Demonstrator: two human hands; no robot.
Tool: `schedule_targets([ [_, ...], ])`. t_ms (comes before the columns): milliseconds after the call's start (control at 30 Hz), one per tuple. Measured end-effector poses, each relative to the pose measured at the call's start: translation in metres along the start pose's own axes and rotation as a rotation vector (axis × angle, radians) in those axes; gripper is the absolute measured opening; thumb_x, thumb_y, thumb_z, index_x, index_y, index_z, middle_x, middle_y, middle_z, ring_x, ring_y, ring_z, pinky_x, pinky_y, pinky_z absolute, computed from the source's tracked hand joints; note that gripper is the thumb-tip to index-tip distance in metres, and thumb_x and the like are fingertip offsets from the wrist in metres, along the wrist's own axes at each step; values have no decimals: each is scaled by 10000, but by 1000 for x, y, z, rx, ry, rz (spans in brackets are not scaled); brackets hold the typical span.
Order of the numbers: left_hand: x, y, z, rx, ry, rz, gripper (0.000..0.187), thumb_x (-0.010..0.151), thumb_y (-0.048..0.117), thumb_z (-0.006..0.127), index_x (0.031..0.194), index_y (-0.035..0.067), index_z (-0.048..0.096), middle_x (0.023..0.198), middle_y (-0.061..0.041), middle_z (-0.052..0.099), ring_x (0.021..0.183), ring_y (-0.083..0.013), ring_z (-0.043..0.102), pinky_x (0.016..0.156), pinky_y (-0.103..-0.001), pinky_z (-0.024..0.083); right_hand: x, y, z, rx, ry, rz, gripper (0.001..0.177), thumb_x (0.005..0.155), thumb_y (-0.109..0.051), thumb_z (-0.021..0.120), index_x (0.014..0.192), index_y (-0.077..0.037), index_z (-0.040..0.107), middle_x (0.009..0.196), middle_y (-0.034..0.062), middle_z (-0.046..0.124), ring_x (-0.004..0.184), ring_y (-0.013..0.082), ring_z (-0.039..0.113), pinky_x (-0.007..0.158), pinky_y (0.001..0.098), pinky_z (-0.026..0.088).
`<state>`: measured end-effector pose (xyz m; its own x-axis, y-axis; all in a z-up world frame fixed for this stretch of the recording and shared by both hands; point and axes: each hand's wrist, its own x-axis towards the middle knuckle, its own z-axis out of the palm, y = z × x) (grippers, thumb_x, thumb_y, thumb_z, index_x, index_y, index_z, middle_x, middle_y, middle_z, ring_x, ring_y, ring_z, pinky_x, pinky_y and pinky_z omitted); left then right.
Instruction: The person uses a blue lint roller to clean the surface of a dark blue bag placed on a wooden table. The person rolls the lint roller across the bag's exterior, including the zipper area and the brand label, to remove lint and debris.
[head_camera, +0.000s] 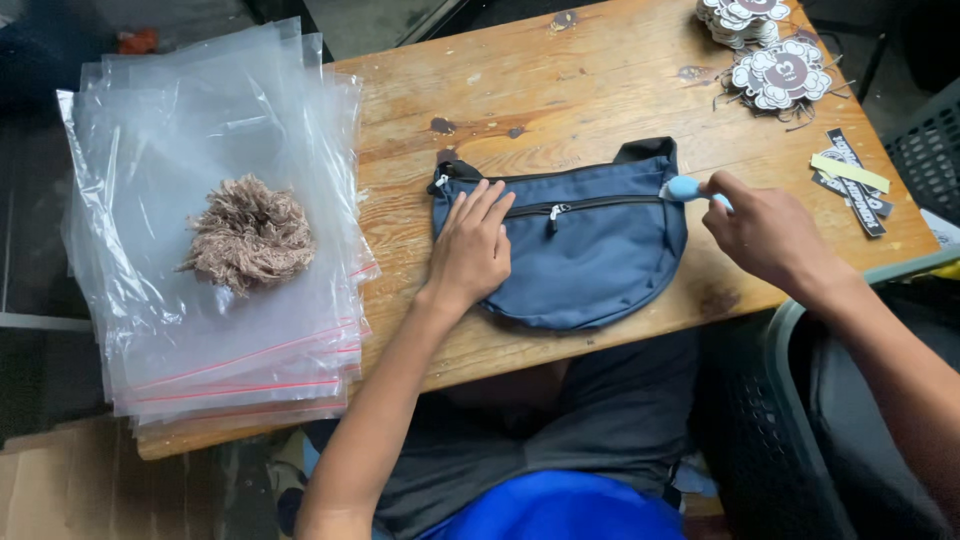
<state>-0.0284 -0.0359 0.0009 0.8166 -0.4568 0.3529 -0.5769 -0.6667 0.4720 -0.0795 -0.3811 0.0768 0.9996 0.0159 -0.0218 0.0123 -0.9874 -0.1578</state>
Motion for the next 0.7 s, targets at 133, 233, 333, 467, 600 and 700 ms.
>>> schedule_targets([
  [133, 1, 11, -9, 5, 45, 92, 457, 877, 4, 520, 1328, -35, 587, 1425, -237, 548, 1391, -422, 441, 1192, -518, 325, -24, -17, -7, 42, 65, -19, 262, 955, -205, 508, 1195, -124, 578, 809, 277, 690, 787, 527, 638, 638, 593, 440],
  [233, -5, 26, -9, -29, -132, 99, 465, 982, 269, 493, 1423, 140, 564, 1458, -121, 539, 1426, -352, 438, 1200, -540, 308, -51, -54, 20, 95, -62, -69, 274, 937, -257, 509, 1207, -245, 551, 803, 246, 708, 831, 501, 694, 733, 628, 524],
  [333, -5, 27, -4, 19, -105, 106, 462, 966, 273, 538, 1406, 137, 573, 1493, -140, 499, 1441, -377, 406, 1195, -550, 316, -96, -104, 38, 361, -234, -274, 243, 872, -250, 577, 1114, -231, 566, 843, 213, 725, 872, 469, 703, 699, 589, 544],
  [467, -9, 26, 1, 29, -87, 122, 431, 978, 272, 539, 1381, 130, 595, 1484, -150, 506, 1430, -384, 416, 1180, -554, 332, -114, -121, 11, 520, -403, -400, 265, 851, -183, 588, 1116, -183, 585, 898, 155, 777, 854, 481, 711, 636, 594, 567],
  [600, -10, 32, -3, 62, -7, 196, 384, 969, 226, 558, 1325, 97, 622, 1440, -164, 530, 1399, -404, 444, 1147, -563, 369, -91, -96, -19, 451, -294, -203, 346, 855, -210, 606, 1199, -182, 582, 881, 258, 742, 897, 532, 674, 745, 663, 506],
  [700, -7, 43, 0, 44, 91, 280, 298, 919, 193, 601, 1202, 118, 660, 1297, -92, 579, 1296, -332, 512, 1066, -482, 427, -62, -59, -19, 451, -142, 82, 300, 876, -280, 633, 1160, -181, 634, 804, 239, 712, 887, 487, 678, 771, 585, 505],
])
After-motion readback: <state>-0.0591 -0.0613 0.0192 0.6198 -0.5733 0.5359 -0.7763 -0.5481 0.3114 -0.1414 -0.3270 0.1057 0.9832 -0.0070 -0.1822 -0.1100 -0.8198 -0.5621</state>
